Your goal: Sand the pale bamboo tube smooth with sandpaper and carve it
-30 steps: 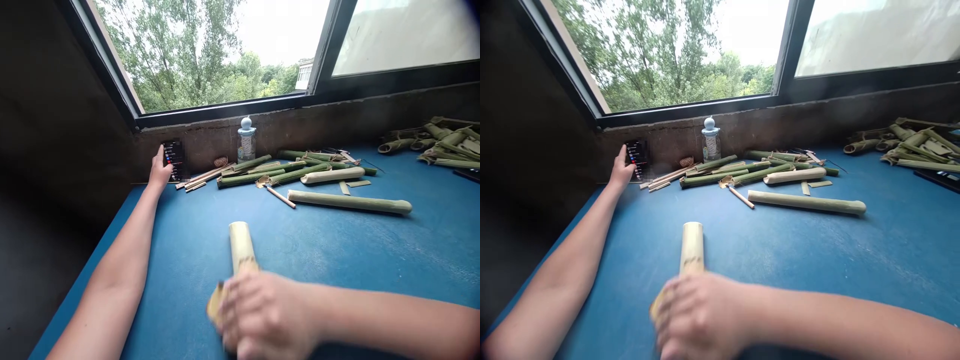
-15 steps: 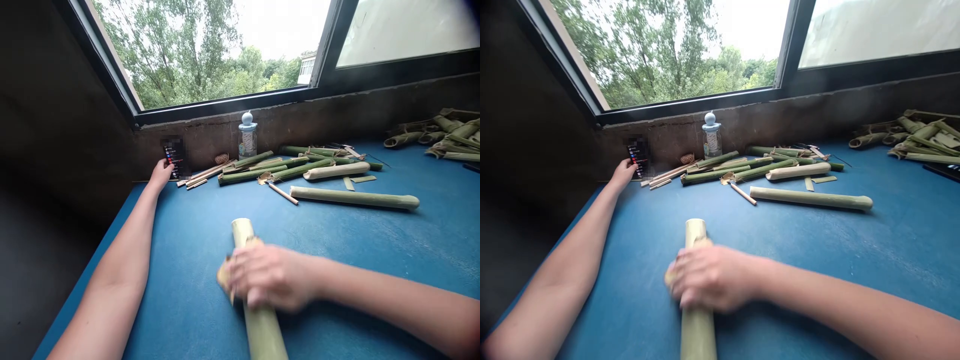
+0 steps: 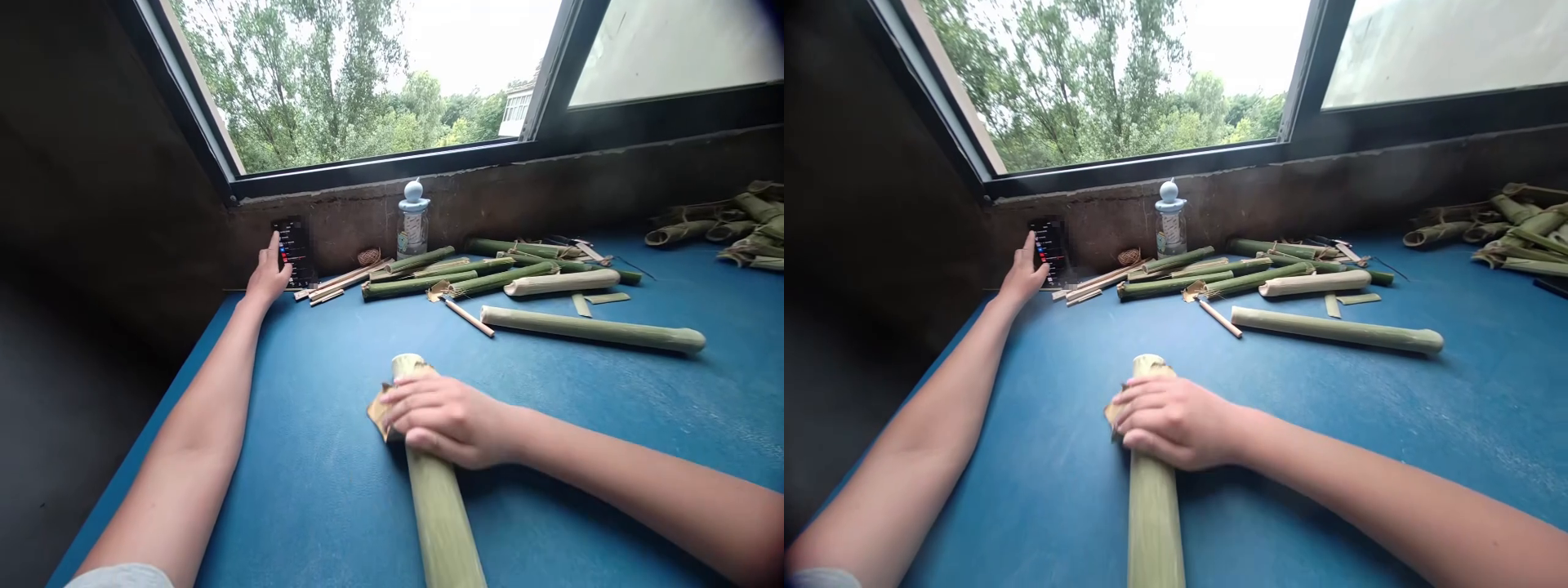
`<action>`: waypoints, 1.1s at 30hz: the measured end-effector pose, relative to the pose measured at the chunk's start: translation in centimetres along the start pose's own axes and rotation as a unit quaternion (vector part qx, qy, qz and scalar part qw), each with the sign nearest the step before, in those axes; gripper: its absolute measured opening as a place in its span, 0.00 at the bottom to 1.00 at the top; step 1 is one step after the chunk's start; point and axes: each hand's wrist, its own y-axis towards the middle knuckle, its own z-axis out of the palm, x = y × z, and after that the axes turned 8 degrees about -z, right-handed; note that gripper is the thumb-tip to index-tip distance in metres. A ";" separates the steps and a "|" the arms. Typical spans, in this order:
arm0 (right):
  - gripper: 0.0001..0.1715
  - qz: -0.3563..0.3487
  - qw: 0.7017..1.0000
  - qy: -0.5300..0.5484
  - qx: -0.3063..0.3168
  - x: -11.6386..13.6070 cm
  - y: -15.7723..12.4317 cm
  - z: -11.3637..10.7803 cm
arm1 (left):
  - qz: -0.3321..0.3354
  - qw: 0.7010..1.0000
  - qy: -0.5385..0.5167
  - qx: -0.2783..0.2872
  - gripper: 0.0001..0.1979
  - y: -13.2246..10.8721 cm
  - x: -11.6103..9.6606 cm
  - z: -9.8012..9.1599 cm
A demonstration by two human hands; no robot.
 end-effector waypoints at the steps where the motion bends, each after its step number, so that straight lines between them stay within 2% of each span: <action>1: 0.15 0.022 1.000 -0.006 -0.002 -0.6 -0.1 -0.5 | -0.004 1.000 0.017 0.005 0.45 0.1 -0.4 -0.1; 3: 0.16 0.053 0.999 -0.008 -0.006 -0.7 -0.1 -0.8 | -0.017 0.999 0.028 0.009 0.43 0.4 -1.1 -0.2; 5: 0.15 0.054 0.999 0.005 -0.003 0.1 0.1 -0.4 | -0.024 0.999 0.017 0.014 0.42 0.9 -1.4 -0.1; 8: 0.14 -0.007 1.000 0.023 0.004 0.5 0.3 0.1 | -0.005 1.000 -0.021 0.002 0.39 1.2 -1.2 -0.2; 10: 0.14 -0.014 1.000 0.016 0.001 -0.5 -0.1 -0.3 | -0.003 0.999 -0.048 -0.022 0.39 1.1 -0.8 -0.2; 12: 0.16 0.040 0.999 -0.003 -0.015 -2.0 -0.7 -1.2 | -0.040 0.997 -0.067 -0.021 0.42 0.8 -0.3 0.0; 14: 0.18 0.109 0.993 -0.021 -0.038 -2.5 -0.9 -1.6 | -0.080 0.994 -0.075 0.020 0.43 0.5 0.2 0.6; 15: 0.18 0.120 0.992 -0.023 -0.044 -2.3 -0.8 -1.5 | -0.091 0.992 -0.073 0.045 0.42 0.4 0.5 0.9; 17: 0.15 0.086 0.996 -0.003 -0.032 -0.9 -0.3 -0.6 | -0.093 0.990 -0.064 0.080 0.40 0.1 1.0 1.5; 19: 0.14 0.013 0.999 0.030 -0.005 0.6 0.4 0.4 | -0.086 0.991 -0.052 0.092 0.40 -0.2 1.3 1.9; 21: 0.13 -0.036 0.998 0.043 0.011 1.0 0.6 0.6 | -0.082 0.992 -0.038 0.094 0.41 -0.5 1.4 2.0; 23: 0.13 -0.026 0.999 0.029 0.014 0.2 0.4 0.0 | -0.081 0.992 -0.020 0.090 0.41 -0.7 1.3 1.9; 26: 0.15 0.056 0.998 -0.006 0.001 -1.2 -0.2 -1.3 | -0.079 0.993 -0.015 0.085 0.39 -0.9 1.1 1.8; 28: 0.15 0.074 0.997 -0.003 -0.008 -0.9 -0.1 -1.2 | -0.080 0.993 -0.023 0.086 0.40 -0.8 1.1 2.0; 32: 0.15 -0.041 0.995 0.086 0.029 1.0 0.9 0.2 | -0.096 0.992 -0.013 0.077 0.44 -0.4 1.5 2.5; 33: 0.17 -0.044 0.994 0.093 0.028 1.0 1.0 0.3 | -0.094 0.993 -0.013 0.071 0.45 -0.4 1.5 2.6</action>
